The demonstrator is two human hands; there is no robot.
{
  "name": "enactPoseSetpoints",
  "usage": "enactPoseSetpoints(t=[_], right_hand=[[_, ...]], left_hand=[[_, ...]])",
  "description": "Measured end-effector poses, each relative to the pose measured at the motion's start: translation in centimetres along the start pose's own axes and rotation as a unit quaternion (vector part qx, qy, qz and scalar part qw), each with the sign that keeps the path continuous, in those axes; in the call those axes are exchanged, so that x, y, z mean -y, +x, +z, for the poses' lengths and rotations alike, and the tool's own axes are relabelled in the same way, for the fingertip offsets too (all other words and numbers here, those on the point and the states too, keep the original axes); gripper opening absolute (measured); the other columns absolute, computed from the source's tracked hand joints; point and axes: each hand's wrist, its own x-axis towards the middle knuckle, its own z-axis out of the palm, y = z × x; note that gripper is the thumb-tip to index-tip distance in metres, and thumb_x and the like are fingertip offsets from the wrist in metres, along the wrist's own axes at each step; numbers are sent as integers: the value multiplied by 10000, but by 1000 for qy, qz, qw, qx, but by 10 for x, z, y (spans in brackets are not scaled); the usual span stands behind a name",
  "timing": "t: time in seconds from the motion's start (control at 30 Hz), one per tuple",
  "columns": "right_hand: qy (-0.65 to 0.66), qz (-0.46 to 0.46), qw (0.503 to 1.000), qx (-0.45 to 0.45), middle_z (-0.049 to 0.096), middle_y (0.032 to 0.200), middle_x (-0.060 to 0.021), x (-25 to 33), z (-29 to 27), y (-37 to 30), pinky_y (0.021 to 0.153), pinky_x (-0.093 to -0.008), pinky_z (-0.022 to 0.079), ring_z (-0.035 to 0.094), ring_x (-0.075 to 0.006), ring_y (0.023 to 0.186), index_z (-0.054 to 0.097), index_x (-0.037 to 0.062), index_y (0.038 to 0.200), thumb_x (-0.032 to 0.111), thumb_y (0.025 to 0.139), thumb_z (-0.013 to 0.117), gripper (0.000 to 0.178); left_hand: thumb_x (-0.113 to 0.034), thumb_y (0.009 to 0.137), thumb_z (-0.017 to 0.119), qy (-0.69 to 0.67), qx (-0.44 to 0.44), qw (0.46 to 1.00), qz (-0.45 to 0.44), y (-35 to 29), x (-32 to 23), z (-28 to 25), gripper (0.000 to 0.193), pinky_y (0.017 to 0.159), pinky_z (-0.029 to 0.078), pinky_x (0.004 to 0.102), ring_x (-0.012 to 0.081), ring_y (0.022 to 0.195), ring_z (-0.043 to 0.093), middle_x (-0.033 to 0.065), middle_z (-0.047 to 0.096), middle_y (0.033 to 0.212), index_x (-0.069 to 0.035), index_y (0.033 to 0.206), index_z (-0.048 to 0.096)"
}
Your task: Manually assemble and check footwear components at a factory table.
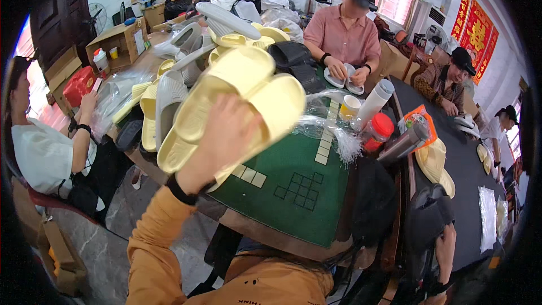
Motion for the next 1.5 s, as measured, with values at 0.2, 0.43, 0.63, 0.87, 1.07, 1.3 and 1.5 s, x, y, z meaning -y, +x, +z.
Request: enactPoseSetpoints(t=[0.2, 0.43, 0.63, 0.87, 1.07, 1.3, 1.5], right_hand=[[100, -68, 987, -105, 538, 955, -228, 76, 5, 6, 774, -420, 429, 530, -409, 867, 526, -106, 959, -78, 734, 476, 233], [183, -170, 963, -102, 554, 923, -232, 157, 43, 4, 751, -444, 442, 560, -387, 873, 574, -61, 932, -44, 661, 621, 276], [263, -220, 939, 31, 557, 711, -237, 250, 97, 30, 597, -448, 465, 570, -414, 670, 553, -61, 664, 77, 695, 721, 219], [340, -104, 922, 155, 555, 652, -242, 291, 158, 40, 482, -393, 499, 643, -312, 512, 519, -122, 675, 170, 867, 692, 389], [439, -113, 877, 159, 593, 729, -198, 295, 188, 28, 525, -333, 520, 685, -241, 626, 582, -127, 912, 127, 918, 648, 262], [339, -192, 921, 18, 597, 912, -125, 264, 159, 25, 621, -327, 521, 646, -241, 720, 658, 10, 1062, 68, 873, 674, 199], [252, -135, 958, 17, 526, 1100, -179, 235, 182, 26, 803, -428, 507, 585, -355, 968, 534, 30, 1283, 41, 856, 662, 446]], left_hand=[[-257, 932, 578, 75, -19, 992, -100, 5, 101, -7, 279, 868, 404, 449, 359, 934, 511, 183, 606, 921, 6, 879, 655], [-275, 915, 598, 95, 83, 973, -192, -17, 155, 11, 321, 880, 431, 474, 406, 963, 530, 231, 604, 963, 37, 899, 677], [-254, 898, 636, 89, 76, 973, -197, -25, 138, 2, 322, 985, 413, 461, 406, 1140, 513, 261, 575, 1170, 41, 1020, 669], [-200, 888, 659, 81, 45, 987, -131, -31, 42, -18, 302, 1017, 406, 435, 377, 1200, 502, 213, 547, 1278, -3, 1116, 639], [-217, 888, 666, -180, 199, 960, -86, -82, -41, -4, 370, 990, 433, 440, 389, 1173, 523, 209, 543, 1279, -13, 1187, 593], [-213, 876, 694, -207, 256, 938, -112, -132, -96, 18, 627, 1037, 404, 443, 409, 1240, 471, 242, 452, 1379, -2, 1401, 423], [-130, 862, 674, -175, 283, 933, -137, -139, -111, 25, 793, 1090, 328, 467, 449, 1314, 364, 276, 331, 1459, -18, 1510, 232]])
